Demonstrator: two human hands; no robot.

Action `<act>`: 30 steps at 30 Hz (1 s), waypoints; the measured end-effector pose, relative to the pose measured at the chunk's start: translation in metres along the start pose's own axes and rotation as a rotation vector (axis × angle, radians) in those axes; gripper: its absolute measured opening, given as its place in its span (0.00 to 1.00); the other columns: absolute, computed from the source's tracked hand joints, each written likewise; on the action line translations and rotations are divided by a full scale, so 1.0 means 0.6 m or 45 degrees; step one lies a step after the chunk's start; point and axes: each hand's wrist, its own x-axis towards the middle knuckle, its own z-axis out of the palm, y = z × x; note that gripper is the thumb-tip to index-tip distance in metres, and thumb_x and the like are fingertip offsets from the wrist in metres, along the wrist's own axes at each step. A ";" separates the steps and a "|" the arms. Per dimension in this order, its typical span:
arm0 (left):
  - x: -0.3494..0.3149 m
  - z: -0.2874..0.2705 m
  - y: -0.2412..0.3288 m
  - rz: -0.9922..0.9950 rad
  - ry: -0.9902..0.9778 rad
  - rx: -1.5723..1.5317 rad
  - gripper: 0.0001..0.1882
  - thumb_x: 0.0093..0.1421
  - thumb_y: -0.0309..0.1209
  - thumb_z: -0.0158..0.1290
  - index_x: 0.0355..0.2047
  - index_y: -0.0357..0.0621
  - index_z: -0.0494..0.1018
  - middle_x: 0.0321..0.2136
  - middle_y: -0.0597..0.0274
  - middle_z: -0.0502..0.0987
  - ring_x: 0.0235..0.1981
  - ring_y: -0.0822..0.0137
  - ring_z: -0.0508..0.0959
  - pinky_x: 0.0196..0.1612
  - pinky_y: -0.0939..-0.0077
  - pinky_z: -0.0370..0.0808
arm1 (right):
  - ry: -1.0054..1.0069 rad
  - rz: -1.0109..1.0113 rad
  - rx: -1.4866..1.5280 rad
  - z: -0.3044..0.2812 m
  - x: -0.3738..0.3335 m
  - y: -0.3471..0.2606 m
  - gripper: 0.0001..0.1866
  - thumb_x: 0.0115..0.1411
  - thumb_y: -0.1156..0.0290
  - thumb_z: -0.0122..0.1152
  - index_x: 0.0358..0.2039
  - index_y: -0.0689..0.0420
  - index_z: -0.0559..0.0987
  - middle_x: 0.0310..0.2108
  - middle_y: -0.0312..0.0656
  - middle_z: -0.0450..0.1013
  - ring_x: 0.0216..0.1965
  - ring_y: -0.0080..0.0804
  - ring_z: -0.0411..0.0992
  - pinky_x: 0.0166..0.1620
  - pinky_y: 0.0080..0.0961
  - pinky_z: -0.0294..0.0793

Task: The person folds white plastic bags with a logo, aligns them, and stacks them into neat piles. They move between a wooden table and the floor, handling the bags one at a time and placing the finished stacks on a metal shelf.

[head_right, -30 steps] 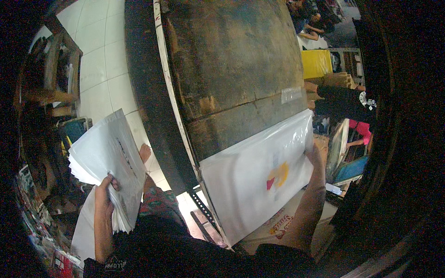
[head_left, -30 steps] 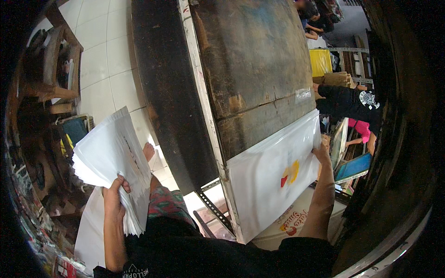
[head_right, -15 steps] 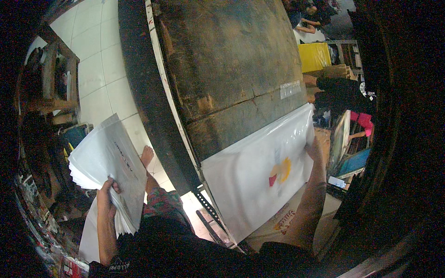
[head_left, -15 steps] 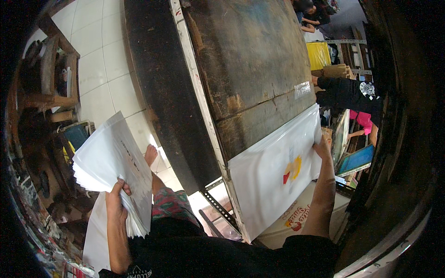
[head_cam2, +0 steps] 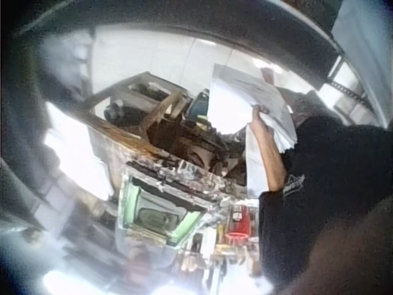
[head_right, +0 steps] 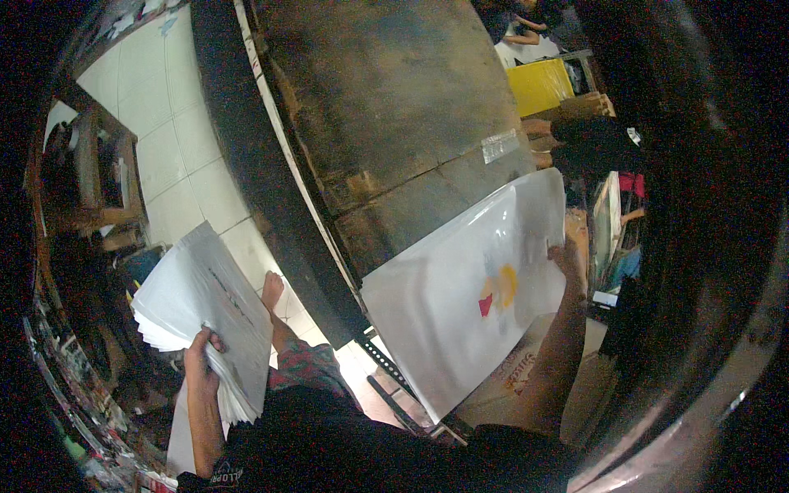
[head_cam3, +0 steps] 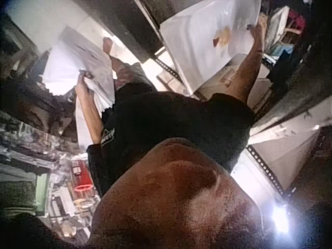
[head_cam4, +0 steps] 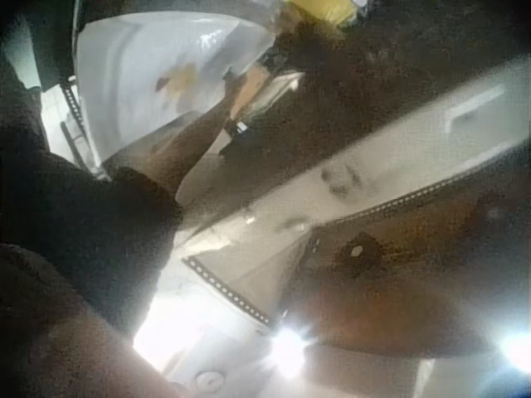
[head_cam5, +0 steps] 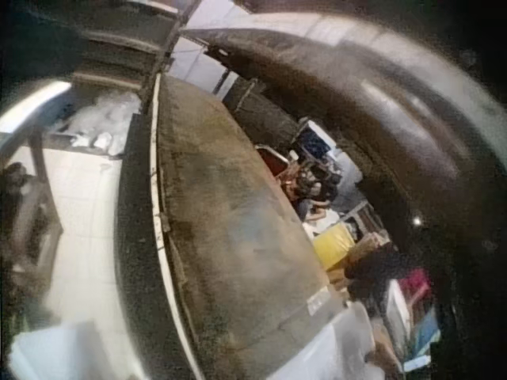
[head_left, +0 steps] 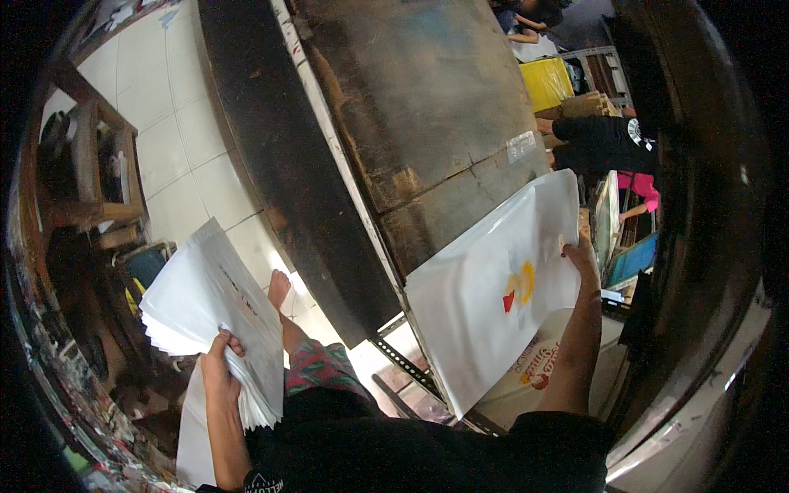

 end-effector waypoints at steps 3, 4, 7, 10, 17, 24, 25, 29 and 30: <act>0.007 -0.005 0.001 -0.011 -0.027 -0.007 0.06 0.59 0.26 0.52 0.36 0.37 0.71 0.21 0.62 0.71 0.21 0.71 0.71 0.27 0.77 0.70 | -0.099 -0.011 0.385 -0.013 -0.039 0.003 0.18 0.55 0.73 0.62 0.46 0.64 0.74 0.27 0.42 0.75 0.26 0.27 0.73 0.29 0.27 0.74; 0.005 -0.005 0.001 -0.005 -0.059 -0.032 0.06 0.59 0.26 0.53 0.36 0.37 0.71 0.21 0.62 0.71 0.21 0.71 0.71 0.27 0.77 0.70 | -0.157 -0.004 0.530 -0.010 -0.053 -0.007 0.18 0.55 0.72 0.64 0.45 0.64 0.74 0.29 0.42 0.75 0.26 0.26 0.73 0.30 0.26 0.73; 0.009 -0.011 -0.001 -0.024 -0.089 -0.012 0.07 0.59 0.26 0.53 0.35 0.36 0.71 0.21 0.62 0.72 0.21 0.71 0.71 0.27 0.77 0.70 | -0.138 0.108 0.460 0.021 -0.105 -0.037 0.18 0.57 0.68 0.64 0.44 0.64 0.74 0.26 0.41 0.74 0.24 0.27 0.72 0.28 0.26 0.73; -0.009 0.014 0.023 -0.050 -0.032 0.025 0.06 0.58 0.25 0.53 0.35 0.35 0.71 0.20 0.61 0.72 0.20 0.70 0.71 0.27 0.75 0.71 | 0.075 0.190 0.364 0.083 -0.153 -0.062 0.20 0.59 0.65 0.62 0.46 0.65 0.73 0.25 0.41 0.74 0.24 0.27 0.72 0.29 0.28 0.74; -0.017 0.022 0.029 -0.010 -0.291 -0.008 0.04 0.57 0.25 0.54 0.32 0.37 0.72 0.19 0.64 0.70 0.18 0.70 0.70 0.26 0.74 0.70 | 0.312 -0.049 -0.133 0.218 -0.368 -0.220 0.18 0.61 0.64 0.57 0.47 0.64 0.73 0.30 0.44 0.75 0.29 0.31 0.73 0.35 0.31 0.73; -0.035 0.052 0.090 0.135 -0.399 0.114 0.07 0.56 0.26 0.55 0.35 0.39 0.71 0.20 0.64 0.70 0.18 0.71 0.69 0.24 0.75 0.70 | -0.210 -0.095 0.868 0.139 -0.591 -0.512 0.17 0.60 0.70 0.57 0.50 0.61 0.74 0.28 0.32 0.72 0.26 0.20 0.67 0.32 0.21 0.68; -0.044 0.061 0.098 0.175 -0.429 0.144 0.07 0.56 0.26 0.55 0.34 0.39 0.71 0.21 0.64 0.71 0.18 0.71 0.70 0.24 0.75 0.71 | -0.362 0.004 0.930 0.116 -0.603 -0.524 0.18 0.60 0.71 0.58 0.51 0.59 0.74 0.29 0.29 0.72 0.27 0.15 0.65 0.30 0.16 0.66; -0.065 0.055 0.170 0.241 -0.468 0.104 0.07 0.55 0.25 0.55 0.34 0.38 0.71 0.23 0.62 0.72 0.20 0.70 0.71 0.25 0.76 0.69 | -0.386 -0.043 0.987 0.028 -0.619 -0.659 0.20 0.58 0.64 0.61 0.50 0.57 0.75 0.26 0.31 0.71 0.22 0.12 0.64 0.23 0.12 0.61; -0.061 0.043 0.185 0.264 -0.489 0.117 0.07 0.54 0.25 0.55 0.34 0.38 0.71 0.24 0.61 0.73 0.21 0.70 0.70 0.25 0.77 0.67 | -0.255 -0.092 1.099 0.021 -0.630 -0.705 0.24 0.56 0.62 0.64 0.51 0.58 0.74 0.26 0.31 0.71 0.21 0.13 0.65 0.22 0.12 0.60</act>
